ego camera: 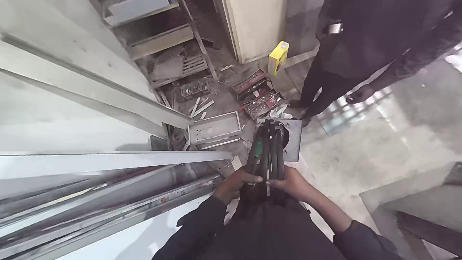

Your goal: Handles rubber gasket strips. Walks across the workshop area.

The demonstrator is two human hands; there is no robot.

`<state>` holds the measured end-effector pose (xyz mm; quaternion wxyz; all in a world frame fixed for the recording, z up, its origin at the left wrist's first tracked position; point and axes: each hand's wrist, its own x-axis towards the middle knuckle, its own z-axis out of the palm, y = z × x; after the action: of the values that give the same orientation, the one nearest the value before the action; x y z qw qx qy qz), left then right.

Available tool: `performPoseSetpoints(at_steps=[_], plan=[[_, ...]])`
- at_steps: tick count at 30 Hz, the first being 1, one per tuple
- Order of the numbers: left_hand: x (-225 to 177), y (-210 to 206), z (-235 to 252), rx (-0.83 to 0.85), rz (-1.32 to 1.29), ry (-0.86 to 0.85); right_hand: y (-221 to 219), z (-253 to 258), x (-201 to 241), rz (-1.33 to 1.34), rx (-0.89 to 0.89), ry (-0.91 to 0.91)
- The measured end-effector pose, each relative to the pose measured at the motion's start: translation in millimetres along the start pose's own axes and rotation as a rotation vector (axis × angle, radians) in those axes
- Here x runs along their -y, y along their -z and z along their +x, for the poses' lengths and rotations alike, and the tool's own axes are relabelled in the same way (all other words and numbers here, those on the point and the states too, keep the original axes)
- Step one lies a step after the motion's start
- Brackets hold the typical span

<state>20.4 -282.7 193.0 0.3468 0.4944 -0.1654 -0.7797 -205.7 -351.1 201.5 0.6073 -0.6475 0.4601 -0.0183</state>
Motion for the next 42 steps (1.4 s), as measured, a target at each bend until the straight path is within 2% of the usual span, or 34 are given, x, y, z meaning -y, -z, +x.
performPoseSetpoints(at_steps=[2,4,8,15,21,28,42], plan=[[6,8,-3,0.048,-0.019,-0.031,0,-9,-14,0.194,0.039,0.099],[9,10,-8,0.016,-0.020,-0.060,2,-16,-30,0.380,0.082,0.153],[14,18,-7,-0.010,0.029,-0.119,8,-25,-56,0.527,-0.005,0.136],[16,14,-8,-0.133,0.079,-0.111,13,-30,-66,0.550,-0.094,0.014],[18,14,-14,-0.146,0.103,-0.118,13,-31,-73,0.594,-0.044,0.057],[20,16,-17,-0.241,0.043,-0.111,11,-29,-70,0.578,-0.100,0.061],[22,23,-20,-0.228,0.050,-0.132,6,-30,-73,0.548,-0.023,0.048]])
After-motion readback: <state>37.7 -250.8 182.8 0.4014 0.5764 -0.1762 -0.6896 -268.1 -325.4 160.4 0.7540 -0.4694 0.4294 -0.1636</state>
